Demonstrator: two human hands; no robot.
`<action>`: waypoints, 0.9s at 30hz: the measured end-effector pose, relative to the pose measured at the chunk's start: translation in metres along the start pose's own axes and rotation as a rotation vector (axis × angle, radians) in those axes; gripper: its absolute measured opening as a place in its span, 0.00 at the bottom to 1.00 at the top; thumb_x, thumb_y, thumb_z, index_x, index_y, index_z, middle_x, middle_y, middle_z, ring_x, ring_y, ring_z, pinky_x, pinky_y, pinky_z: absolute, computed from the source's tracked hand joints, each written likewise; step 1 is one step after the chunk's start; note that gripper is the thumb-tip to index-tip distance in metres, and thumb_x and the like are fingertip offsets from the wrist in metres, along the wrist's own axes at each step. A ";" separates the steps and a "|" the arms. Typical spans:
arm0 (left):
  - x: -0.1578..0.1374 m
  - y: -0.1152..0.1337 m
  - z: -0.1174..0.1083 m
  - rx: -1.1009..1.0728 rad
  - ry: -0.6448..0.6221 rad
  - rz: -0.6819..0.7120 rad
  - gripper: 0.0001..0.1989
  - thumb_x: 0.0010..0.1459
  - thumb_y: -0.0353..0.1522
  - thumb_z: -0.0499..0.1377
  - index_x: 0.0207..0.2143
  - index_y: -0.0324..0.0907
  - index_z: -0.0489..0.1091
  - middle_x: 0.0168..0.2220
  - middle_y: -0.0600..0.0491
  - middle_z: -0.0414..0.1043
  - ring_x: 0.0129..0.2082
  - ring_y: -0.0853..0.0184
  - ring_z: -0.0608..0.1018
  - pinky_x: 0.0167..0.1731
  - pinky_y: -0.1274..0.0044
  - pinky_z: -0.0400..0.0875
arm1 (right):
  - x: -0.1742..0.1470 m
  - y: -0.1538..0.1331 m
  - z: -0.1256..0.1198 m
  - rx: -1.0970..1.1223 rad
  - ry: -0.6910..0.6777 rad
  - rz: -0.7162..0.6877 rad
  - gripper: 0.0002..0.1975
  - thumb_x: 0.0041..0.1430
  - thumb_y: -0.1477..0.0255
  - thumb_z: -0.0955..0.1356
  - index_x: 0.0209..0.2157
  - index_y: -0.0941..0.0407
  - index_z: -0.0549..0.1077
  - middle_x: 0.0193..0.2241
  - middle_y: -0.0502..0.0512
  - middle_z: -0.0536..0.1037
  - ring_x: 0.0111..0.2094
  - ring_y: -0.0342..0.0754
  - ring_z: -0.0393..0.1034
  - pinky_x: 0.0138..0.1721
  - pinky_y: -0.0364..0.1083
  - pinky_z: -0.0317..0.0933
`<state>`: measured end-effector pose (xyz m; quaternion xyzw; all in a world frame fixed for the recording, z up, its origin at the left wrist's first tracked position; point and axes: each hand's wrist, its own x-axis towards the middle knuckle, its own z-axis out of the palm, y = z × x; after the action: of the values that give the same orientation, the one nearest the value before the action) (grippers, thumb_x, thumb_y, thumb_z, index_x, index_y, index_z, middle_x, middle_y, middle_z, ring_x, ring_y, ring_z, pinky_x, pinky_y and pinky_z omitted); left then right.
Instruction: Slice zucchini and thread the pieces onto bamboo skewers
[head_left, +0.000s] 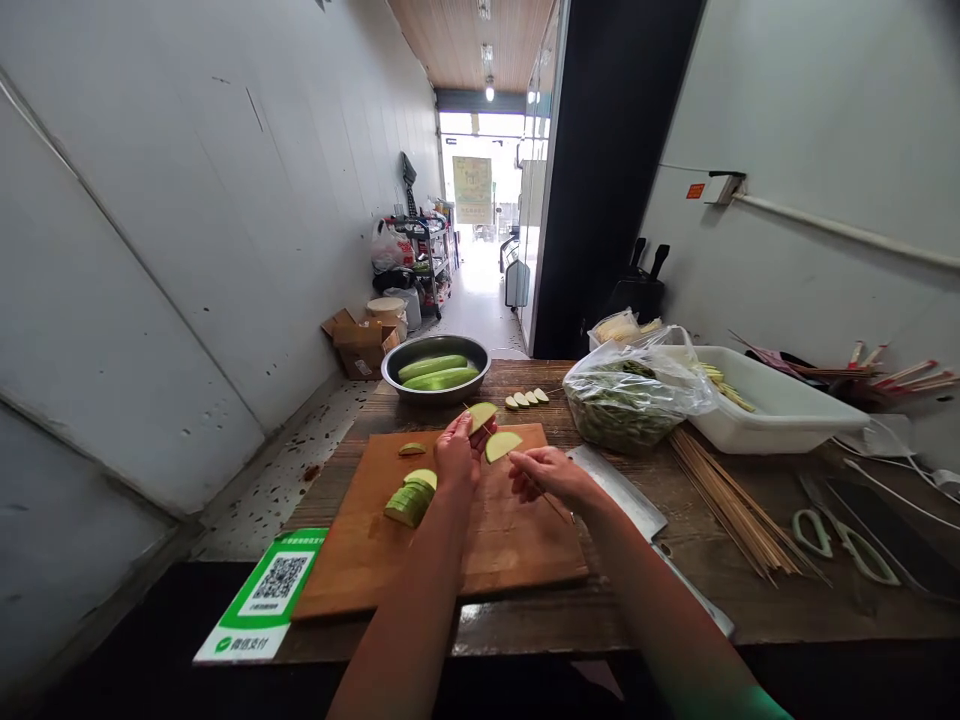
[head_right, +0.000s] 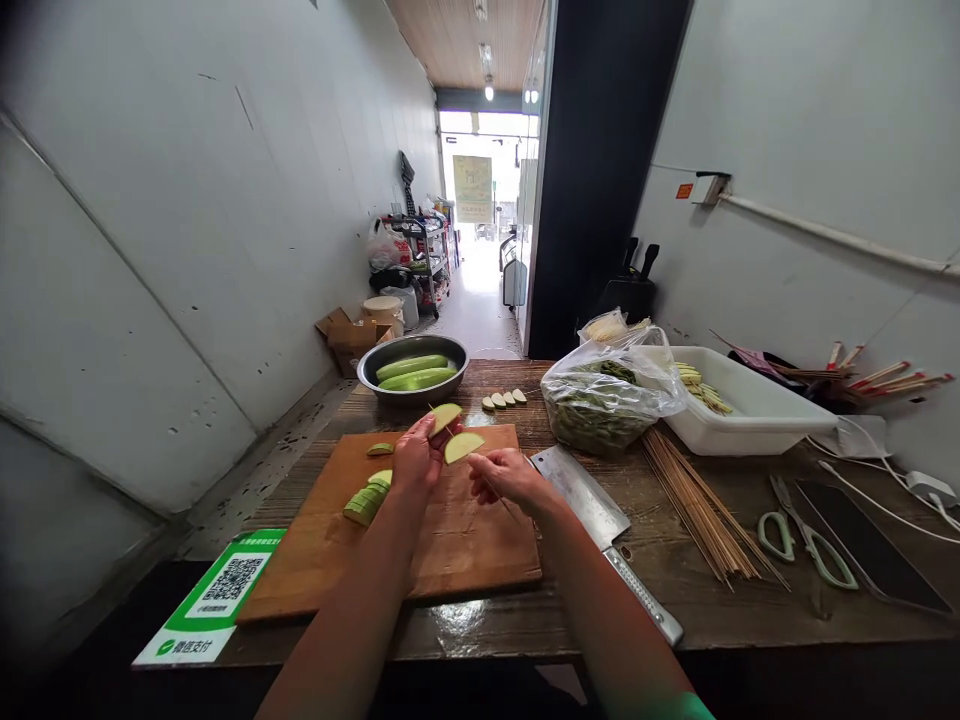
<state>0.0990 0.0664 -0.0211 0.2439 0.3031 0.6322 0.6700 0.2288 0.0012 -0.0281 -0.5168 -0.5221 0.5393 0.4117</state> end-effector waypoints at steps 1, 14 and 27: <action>-0.001 0.000 0.000 0.005 -0.001 0.003 0.09 0.54 0.26 0.53 0.37 0.34 0.69 0.32 0.43 0.74 0.31 0.62 0.78 0.35 0.71 0.73 | -0.003 0.003 0.002 0.037 -0.052 -0.012 0.20 0.52 0.56 0.64 0.28 0.61 0.70 0.16 0.49 0.70 0.13 0.36 0.60 0.15 0.37 0.53; 0.003 0.002 -0.005 -0.028 0.047 -0.070 0.02 0.52 0.25 0.58 0.30 0.34 0.70 0.30 0.48 0.73 0.27 0.67 0.76 0.32 0.73 0.74 | -0.012 0.015 0.026 -0.405 0.297 -0.422 0.15 0.57 0.68 0.60 0.26 0.57 0.75 0.18 0.49 0.71 0.19 0.40 0.62 0.22 0.39 0.52; -0.006 -0.015 0.008 0.116 0.064 -0.114 0.05 0.48 0.27 0.61 0.30 0.34 0.72 0.27 0.48 0.73 0.26 0.67 0.75 0.30 0.75 0.72 | -0.008 0.018 0.022 -0.542 0.402 -0.440 0.15 0.59 0.69 0.59 0.25 0.56 0.73 0.19 0.49 0.72 0.21 0.41 0.63 0.24 0.39 0.52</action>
<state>0.1149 0.0598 -0.0255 0.2445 0.3739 0.5817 0.6797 0.2094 -0.0117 -0.0466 -0.5777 -0.6529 0.1691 0.4599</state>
